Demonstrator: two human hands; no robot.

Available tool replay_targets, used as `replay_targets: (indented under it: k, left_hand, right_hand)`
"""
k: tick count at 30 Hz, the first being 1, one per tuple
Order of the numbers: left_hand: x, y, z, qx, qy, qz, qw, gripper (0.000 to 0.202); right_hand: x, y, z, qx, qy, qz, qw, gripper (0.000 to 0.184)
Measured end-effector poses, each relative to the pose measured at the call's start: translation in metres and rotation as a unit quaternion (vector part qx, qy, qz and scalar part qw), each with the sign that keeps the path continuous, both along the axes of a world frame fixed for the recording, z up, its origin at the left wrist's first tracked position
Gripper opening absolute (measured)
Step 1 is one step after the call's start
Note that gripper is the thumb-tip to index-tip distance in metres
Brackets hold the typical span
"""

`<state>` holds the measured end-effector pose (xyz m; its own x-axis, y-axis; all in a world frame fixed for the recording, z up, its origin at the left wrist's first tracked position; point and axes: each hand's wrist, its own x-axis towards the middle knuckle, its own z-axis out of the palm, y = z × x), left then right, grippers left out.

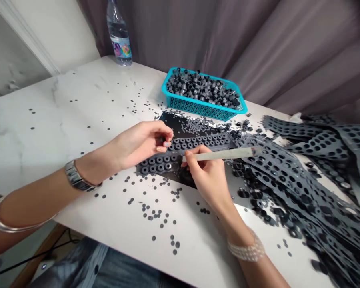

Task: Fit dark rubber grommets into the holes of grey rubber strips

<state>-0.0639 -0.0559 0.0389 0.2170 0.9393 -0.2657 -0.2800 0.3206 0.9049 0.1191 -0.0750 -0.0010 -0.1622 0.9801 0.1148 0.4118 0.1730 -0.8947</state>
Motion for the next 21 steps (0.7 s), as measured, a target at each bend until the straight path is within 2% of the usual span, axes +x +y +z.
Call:
replay_targets:
  k: [2,3,5,7,8,10,14,17,19,21]
  left_hand:
    - [0.002,-0.002,0.001,0.082,0.172,-0.035,0.981,0.019]
    - [0.002,-0.003,0.001,0.123,0.271,-0.053,0.953,0.021]
    - [0.004,-0.007,-0.001,0.206,0.437,-0.074,0.872,0.018]
    - [0.004,-0.009,-0.007,0.277,0.526,-0.084,0.800,0.015]
    - [0.003,-0.009,-0.012,0.304,0.544,-0.089,0.777,0.016]
    - [0.003,-0.010,-0.022,0.328,0.557,-0.109,0.755,0.017]
    - [0.004,-0.011,-0.033,0.343,0.552,-0.134,0.748,0.010]
    - [0.006,-0.014,-0.024,0.341,0.544,-0.132,0.755,0.012]
    - [0.005,-0.014,-0.012,0.305,0.527,-0.106,0.786,0.012]
    - [0.000,-0.013,0.001,0.244,0.473,-0.050,0.845,0.010]
  right_hand:
    - [-0.001,0.001,0.000,0.015,-0.023,0.002,1.000,0.023]
    - [-0.002,0.001,0.000,0.021,-0.030,0.002,0.999,0.022]
    - [-0.002,0.001,0.000,0.032,-0.041,0.004,0.999,0.022]
    - [-0.003,0.001,0.001,0.041,-0.052,0.008,0.998,0.022]
    - [-0.003,0.001,0.001,0.046,-0.057,0.009,0.997,0.023]
    - [-0.004,0.001,0.002,0.056,-0.068,0.013,0.996,0.023]
    - [-0.006,0.000,0.003,0.081,-0.095,0.028,0.992,0.021]
    - [-0.007,0.000,0.003,0.093,-0.124,0.028,0.988,0.019]
    - [-0.008,0.000,0.003,0.092,-0.131,0.018,0.987,0.019]
    - [-0.009,0.000,0.003,0.081,-0.119,0.011,0.990,0.019]
